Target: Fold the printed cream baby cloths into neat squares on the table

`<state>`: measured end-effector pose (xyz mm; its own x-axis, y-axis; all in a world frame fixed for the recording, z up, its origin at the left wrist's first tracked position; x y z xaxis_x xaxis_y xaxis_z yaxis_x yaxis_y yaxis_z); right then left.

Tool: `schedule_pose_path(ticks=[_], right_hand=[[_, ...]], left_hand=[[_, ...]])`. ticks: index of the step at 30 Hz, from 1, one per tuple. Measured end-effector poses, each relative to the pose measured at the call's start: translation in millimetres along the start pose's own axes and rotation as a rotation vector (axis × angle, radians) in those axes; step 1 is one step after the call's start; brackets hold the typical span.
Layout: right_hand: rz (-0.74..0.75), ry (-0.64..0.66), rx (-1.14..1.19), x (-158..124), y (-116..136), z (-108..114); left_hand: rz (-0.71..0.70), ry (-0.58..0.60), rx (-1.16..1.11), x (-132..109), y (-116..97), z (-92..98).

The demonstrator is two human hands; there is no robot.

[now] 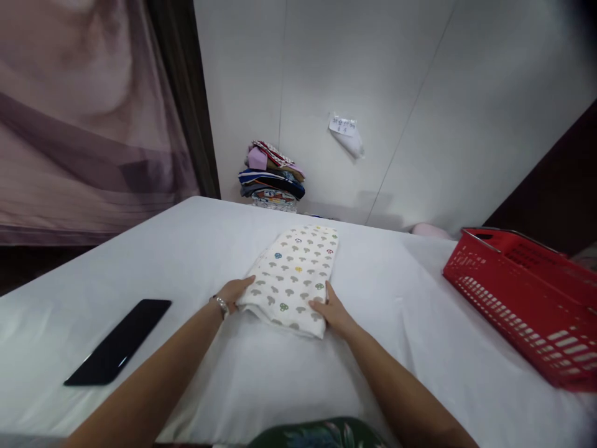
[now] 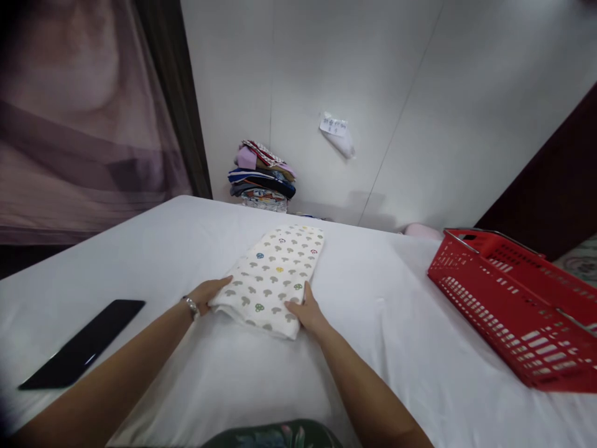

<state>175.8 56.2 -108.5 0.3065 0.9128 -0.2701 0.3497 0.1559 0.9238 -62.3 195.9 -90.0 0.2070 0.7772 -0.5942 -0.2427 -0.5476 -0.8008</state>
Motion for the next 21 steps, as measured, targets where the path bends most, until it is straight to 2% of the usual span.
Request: schedule_pose_path(ticks=[2, 3, 5, 7, 8, 10, 12, 13, 14, 16, 18, 21], right_hand=[[-0.034, 0.008, 0.095, -20.1, 7.1, 5.9], [-0.041, -0.012, 0.128, -30.8, 13.9, 12.9], [-0.026, -0.077, 0.154, -53.8, 29.9, 33.3], [-0.025, -0.139, 0.134, -78.4, 41.5, 56.5], [-0.042, -0.17, 0.107, -90.3, 44.1, 67.1], [-0.08, -0.2, 0.061, -110.2, 45.1, 81.4], [-0.095, -0.187, 0.048, -120.0, 47.4, 83.9], [-0.088, -0.166, 0.053, -119.7, 51.8, 80.7], [-0.077, -0.136, 0.057, -115.4, 59.3, 75.0], [-0.037, -0.065, 0.05, -94.5, 85.2, 58.1], [-0.001, -0.003, 0.005, -58.7, 123.5, 37.4], [0.096, 0.003, -0.054, 10.8, 197.2, 5.7]], left_hand=[[0.009, 0.036, -0.009, -14.0, -0.6, -2.1], [0.019, 0.093, -0.024, -24.0, 1.2, -6.2], [0.038, 0.297, -0.074, -49.5, 9.9, -20.8], [0.051, 0.556, -0.108, -78.9, 25.0, -39.9], [0.055, 0.642, -0.101, -92.1, 34.2, -48.0], [0.077, 0.717, -0.063, -111.2, 52.3, -59.4], [0.071, 0.704, -0.007, -119.2, 60.6, -63.8], [0.052, 0.684, 0.016, -119.5, 58.3, -63.3], [0.023, 0.659, 0.028, -117.5, 50.6, -61.4], [-0.05, 0.601, 0.011, -107.6, 19.6, -54.3], [-0.144, 0.507, -0.055, -91.0, -29.5, -44.0], [-0.29, 0.334, -0.111, -63.8, -120.2, -28.0]])
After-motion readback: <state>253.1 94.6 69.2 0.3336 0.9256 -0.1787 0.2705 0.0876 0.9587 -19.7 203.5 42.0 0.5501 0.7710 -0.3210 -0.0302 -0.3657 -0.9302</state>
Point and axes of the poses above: each hand's wrist, its own x-axis towards the middle knuckle, its own z-axis out of the back of the hand, y = z × x, the point moved 4 cm from there along x, towards the middle knuckle, and after that the axes turned 9 degrees about x, right-handed, at the moved point
